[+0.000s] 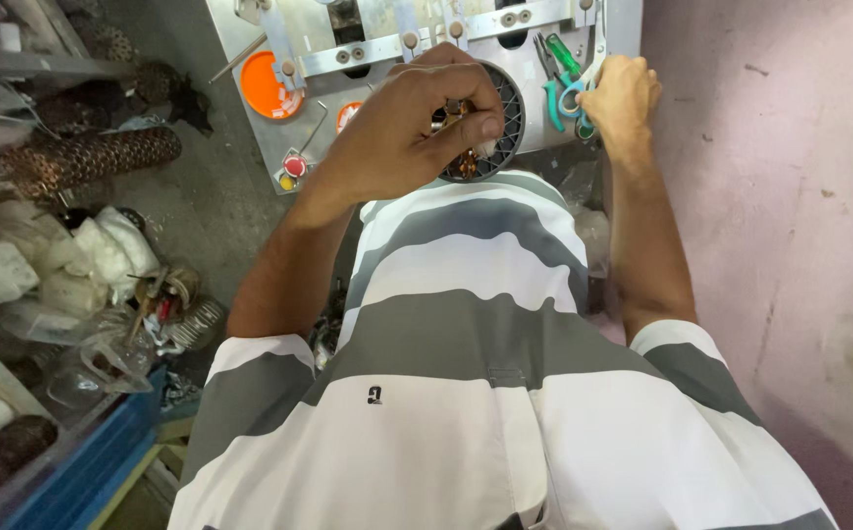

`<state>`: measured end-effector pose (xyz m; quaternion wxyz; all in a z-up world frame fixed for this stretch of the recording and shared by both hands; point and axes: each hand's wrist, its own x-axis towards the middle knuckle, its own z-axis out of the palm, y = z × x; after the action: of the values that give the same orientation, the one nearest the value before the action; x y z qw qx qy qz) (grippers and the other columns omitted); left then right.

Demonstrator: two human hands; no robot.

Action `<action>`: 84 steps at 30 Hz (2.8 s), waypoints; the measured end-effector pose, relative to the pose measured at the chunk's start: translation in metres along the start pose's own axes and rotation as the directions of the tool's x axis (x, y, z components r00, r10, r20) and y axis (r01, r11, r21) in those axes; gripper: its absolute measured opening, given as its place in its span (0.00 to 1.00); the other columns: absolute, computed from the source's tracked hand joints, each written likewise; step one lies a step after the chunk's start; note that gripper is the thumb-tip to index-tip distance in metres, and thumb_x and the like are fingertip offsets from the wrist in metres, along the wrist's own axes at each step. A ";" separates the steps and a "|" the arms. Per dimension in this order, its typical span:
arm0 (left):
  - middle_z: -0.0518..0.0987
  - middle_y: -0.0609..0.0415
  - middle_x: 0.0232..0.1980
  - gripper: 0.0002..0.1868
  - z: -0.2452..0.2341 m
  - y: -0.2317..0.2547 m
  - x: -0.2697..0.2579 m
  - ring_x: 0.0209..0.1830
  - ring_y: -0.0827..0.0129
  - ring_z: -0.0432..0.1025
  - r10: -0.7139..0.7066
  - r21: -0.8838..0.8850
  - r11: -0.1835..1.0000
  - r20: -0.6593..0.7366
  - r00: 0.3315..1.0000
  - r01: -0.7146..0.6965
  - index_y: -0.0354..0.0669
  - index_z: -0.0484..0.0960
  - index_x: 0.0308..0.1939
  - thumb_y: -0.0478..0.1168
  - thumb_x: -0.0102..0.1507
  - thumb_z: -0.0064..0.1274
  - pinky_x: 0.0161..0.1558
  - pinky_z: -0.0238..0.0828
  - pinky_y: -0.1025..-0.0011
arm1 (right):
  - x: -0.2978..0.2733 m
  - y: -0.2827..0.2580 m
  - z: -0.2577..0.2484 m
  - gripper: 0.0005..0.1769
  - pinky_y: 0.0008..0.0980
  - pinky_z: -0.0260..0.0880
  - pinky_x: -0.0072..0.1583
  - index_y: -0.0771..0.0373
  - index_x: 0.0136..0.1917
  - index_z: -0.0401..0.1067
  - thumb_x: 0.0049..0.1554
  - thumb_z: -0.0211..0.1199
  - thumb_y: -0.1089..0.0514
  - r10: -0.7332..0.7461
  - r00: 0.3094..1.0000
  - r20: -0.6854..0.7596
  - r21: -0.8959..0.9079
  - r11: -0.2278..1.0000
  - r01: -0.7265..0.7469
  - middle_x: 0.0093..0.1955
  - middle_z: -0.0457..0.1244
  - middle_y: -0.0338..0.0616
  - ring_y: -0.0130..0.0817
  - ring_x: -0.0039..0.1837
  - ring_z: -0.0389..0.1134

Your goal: The person works on a motor stator, using a screwdriver to adjust copper windings and a pair of scissors to trim wires. They manipulate the stator by hand, rotating it to access different sections while performing the repair.

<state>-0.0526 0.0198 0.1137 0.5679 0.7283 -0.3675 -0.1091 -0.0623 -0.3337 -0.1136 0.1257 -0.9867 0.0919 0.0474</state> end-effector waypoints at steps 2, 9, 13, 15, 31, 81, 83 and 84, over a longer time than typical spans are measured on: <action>0.80 0.54 0.38 0.07 0.002 0.001 -0.003 0.49 0.60 0.73 -0.034 0.017 0.999 -0.039 0.999 0.035 0.39 0.80 0.41 0.38 0.71 0.60 0.54 0.68 0.60 | -0.009 -0.026 -0.044 0.09 0.43 0.74 0.48 0.62 0.47 0.81 0.56 0.77 0.57 -0.061 0.998 -0.006 0.165 0.984 0.061 0.41 0.71 0.52 0.48 0.43 0.75; 0.80 0.51 0.38 0.06 0.007 0.007 -0.008 0.48 0.57 0.73 -0.086 0.073 0.993 -0.079 0.993 0.092 0.40 0.81 0.41 0.39 0.69 0.60 0.52 0.68 0.58 | -0.077 -0.138 -0.191 0.14 0.30 0.69 0.42 0.65 0.55 0.79 0.57 0.77 0.71 -0.708 0.580 -0.404 0.315 0.487 0.814 0.48 0.70 0.47 0.34 0.42 0.72; 0.78 0.53 0.33 0.09 0.009 0.008 -0.009 0.46 0.57 0.73 -0.122 0.130 0.983 -0.062 0.991 0.129 0.40 0.80 0.38 0.40 0.68 0.60 0.55 0.66 0.56 | -0.072 -0.164 -0.211 0.13 0.28 0.71 0.42 0.65 0.58 0.78 0.62 0.75 0.71 -0.780 0.527 -0.336 0.293 0.445 0.846 0.52 0.70 0.45 0.34 0.46 0.73; 0.78 0.52 0.34 0.08 0.009 0.007 -0.012 0.47 0.55 0.73 -0.091 0.141 0.985 -0.079 0.993 0.101 0.41 0.80 0.38 0.41 0.68 0.60 0.55 0.65 0.55 | -0.069 -0.167 -0.212 0.12 0.28 0.72 0.43 0.64 0.57 0.78 0.62 0.74 0.70 -0.807 0.498 -0.319 0.291 0.416 0.861 0.52 0.70 0.45 0.35 0.47 0.73; 0.72 0.54 0.36 0.22 0.002 0.036 -0.018 0.32 0.67 0.70 -0.316 -0.108 0.948 -0.188 0.930 0.300 0.37 0.74 0.52 0.43 0.60 0.65 0.35 0.68 0.68 | -0.073 -0.165 -0.186 0.04 0.24 0.70 0.42 0.69 0.47 0.74 0.58 0.67 0.71 -0.664 0.711 -0.233 0.651 0.437 0.621 0.45 0.68 0.47 0.28 0.41 0.70; 0.70 0.52 0.41 0.08 0.020 0.004 -0.026 0.42 0.59 0.70 0.114 0.205 0.978 -0.336 0.935 -0.045 0.40 0.76 0.37 0.29 0.59 0.60 0.43 0.68 0.61 | -0.088 -0.188 -0.192 0.10 0.35 0.68 0.48 0.66 0.52 0.69 0.62 0.69 0.72 -0.709 0.618 -0.340 0.241 0.570 0.786 0.51 0.64 0.45 0.41 0.53 0.66; 0.70 0.52 0.41 0.08 0.022 0.003 -0.027 0.42 0.58 0.70 0.089 0.185 0.982 -0.353 0.931 -0.024 0.39 0.76 0.38 0.29 0.59 0.60 0.44 0.69 0.61 | -0.098 -0.192 -0.194 0.11 0.36 0.65 0.46 0.65 0.50 0.70 0.58 0.69 0.72 -0.705 0.632 -0.322 0.223 0.592 0.775 0.47 0.64 0.45 0.42 0.52 0.66; 0.70 0.52 0.42 0.08 0.022 0.002 -0.027 0.42 0.58 0.70 0.078 0.174 0.985 -0.359 0.930 -0.015 0.38 0.76 0.39 0.29 0.58 0.60 0.44 0.69 0.61 | -0.101 -0.193 -0.195 0.11 0.37 0.64 0.45 0.65 0.48 0.70 0.57 0.70 0.72 -0.702 0.640 -0.313 0.214 0.604 0.767 0.46 0.63 0.45 0.43 0.52 0.66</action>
<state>-0.0855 0.0211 0.1009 0.5652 0.7723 -0.2807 0.0729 -0.1106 -0.1826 0.1322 0.2861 -0.9000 -0.3050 -0.1228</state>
